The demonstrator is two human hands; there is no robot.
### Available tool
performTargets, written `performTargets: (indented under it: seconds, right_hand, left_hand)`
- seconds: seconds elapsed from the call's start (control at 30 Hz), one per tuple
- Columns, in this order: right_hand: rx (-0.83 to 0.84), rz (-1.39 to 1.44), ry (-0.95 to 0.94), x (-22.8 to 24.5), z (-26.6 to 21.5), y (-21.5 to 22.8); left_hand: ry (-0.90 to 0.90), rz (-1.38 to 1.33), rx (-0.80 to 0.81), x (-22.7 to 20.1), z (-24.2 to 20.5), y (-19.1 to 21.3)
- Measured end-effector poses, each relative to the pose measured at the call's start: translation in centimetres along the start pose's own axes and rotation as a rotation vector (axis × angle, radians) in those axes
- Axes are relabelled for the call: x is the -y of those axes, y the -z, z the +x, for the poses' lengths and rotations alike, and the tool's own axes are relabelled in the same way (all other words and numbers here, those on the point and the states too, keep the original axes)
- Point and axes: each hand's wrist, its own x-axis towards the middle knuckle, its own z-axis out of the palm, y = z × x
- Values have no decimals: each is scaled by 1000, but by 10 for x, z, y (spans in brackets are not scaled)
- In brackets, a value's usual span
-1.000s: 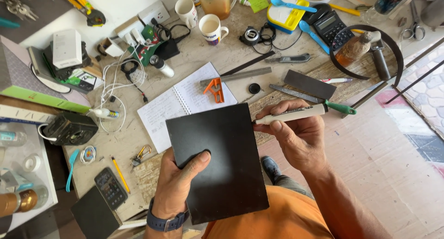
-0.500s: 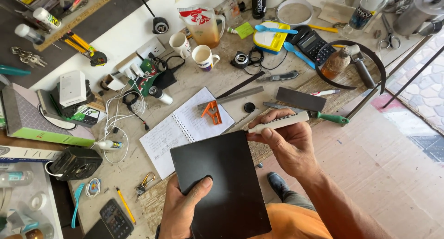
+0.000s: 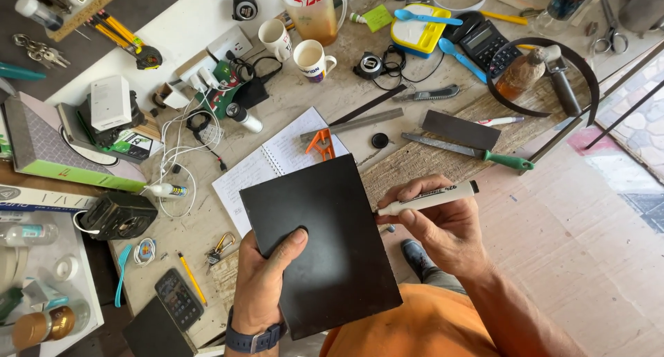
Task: The person sands the edges of a black panel using a wooden block and then uses a white marker to draw lines and points on the panel's surface.
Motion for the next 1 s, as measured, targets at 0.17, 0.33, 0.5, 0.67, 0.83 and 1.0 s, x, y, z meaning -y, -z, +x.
performTargets:
  seconds: [0.17, 0.33, 0.5, 0.67, 0.83, 1.0]
  right_hand:
    - [-27, 13, -41, -7, -9, 6]
    - [-37, -17, -37, -6, -8, 6]
    - [-24, 2, -45, -6, -7, 5]
    - [-8, -1, -48, -4, -9, 7]
    - [-2, -2, -52, -3, -12, 12]
    - [-14, -19, -41, 0, -8, 12]
  left_hand:
    - [17, -62, -22, 2, 2, -1]
    - [19, -14, -33, 1, 3, -2]
    - [10, 1, -46, -1, 3, -3]
    - [-20, 28, -8, -2, 4, -1]
    - [-76, 31, 9, 0, 6, -5]
    - [-81, 23, 35, 1, 7, -7]
